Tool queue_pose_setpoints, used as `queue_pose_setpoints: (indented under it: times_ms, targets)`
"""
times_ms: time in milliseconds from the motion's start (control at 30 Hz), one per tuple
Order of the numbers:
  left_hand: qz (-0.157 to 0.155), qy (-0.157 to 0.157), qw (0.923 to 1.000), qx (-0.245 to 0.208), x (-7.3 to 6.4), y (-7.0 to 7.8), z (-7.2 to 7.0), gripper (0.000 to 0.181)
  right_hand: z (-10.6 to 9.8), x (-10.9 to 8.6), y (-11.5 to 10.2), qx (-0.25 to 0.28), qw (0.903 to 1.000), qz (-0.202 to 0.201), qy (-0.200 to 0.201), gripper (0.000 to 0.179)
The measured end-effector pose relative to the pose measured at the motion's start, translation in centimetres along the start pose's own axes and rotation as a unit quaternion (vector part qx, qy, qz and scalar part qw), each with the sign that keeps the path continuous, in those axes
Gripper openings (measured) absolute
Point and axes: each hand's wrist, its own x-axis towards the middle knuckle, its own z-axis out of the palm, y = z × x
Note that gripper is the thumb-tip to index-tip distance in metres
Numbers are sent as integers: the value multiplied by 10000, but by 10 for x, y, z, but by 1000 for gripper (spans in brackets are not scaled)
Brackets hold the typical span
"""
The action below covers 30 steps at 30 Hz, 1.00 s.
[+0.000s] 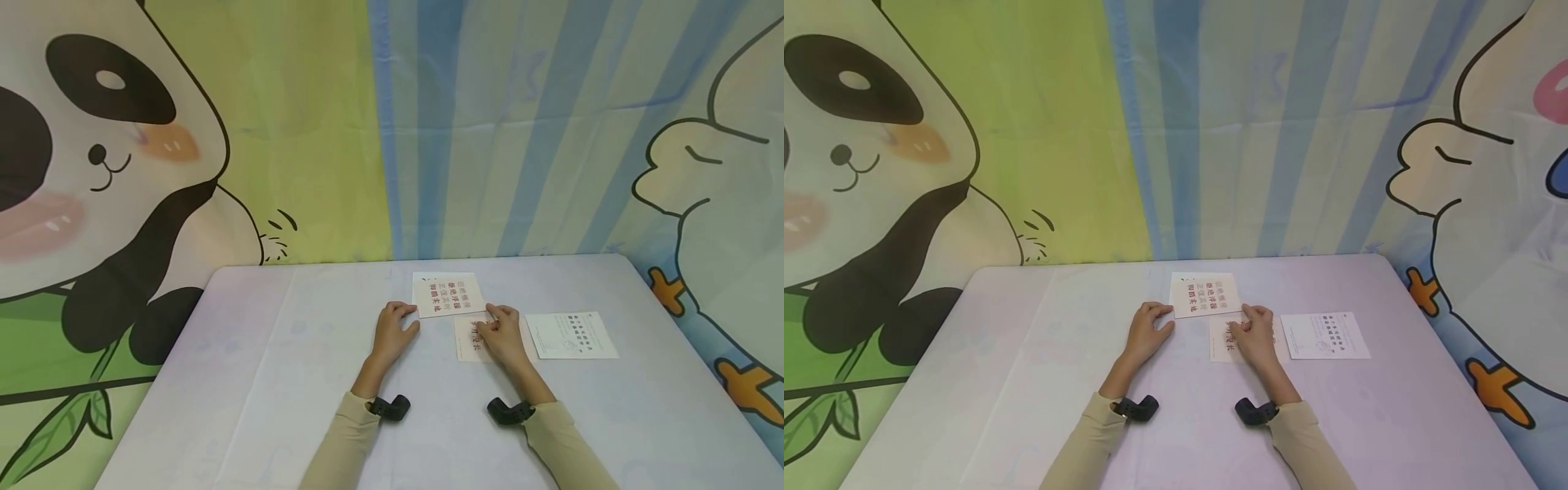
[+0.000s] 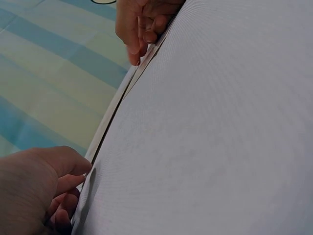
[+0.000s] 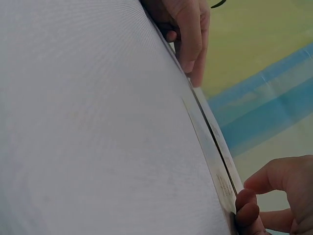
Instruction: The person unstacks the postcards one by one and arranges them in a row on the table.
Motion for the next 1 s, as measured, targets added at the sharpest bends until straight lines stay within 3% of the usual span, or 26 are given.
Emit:
queue_pose_setpoints:
  times_ms: [167, 500, 1000]
  targets:
    - [-52, -26, 10000, -35, 1, -1, 0, 31, 0, 0, 1, -34, 9999, -5, 156, 52]
    - [44, 121, 9998, -169, 2, -1, -1, 27, 0, 0, 0, 584, 9976, -47, 376, 41]
    - [-19, 162, 9993, -347, 1, -2, 0, 25, -3, 0, 1, 866, 9957, 16, 338, 39]
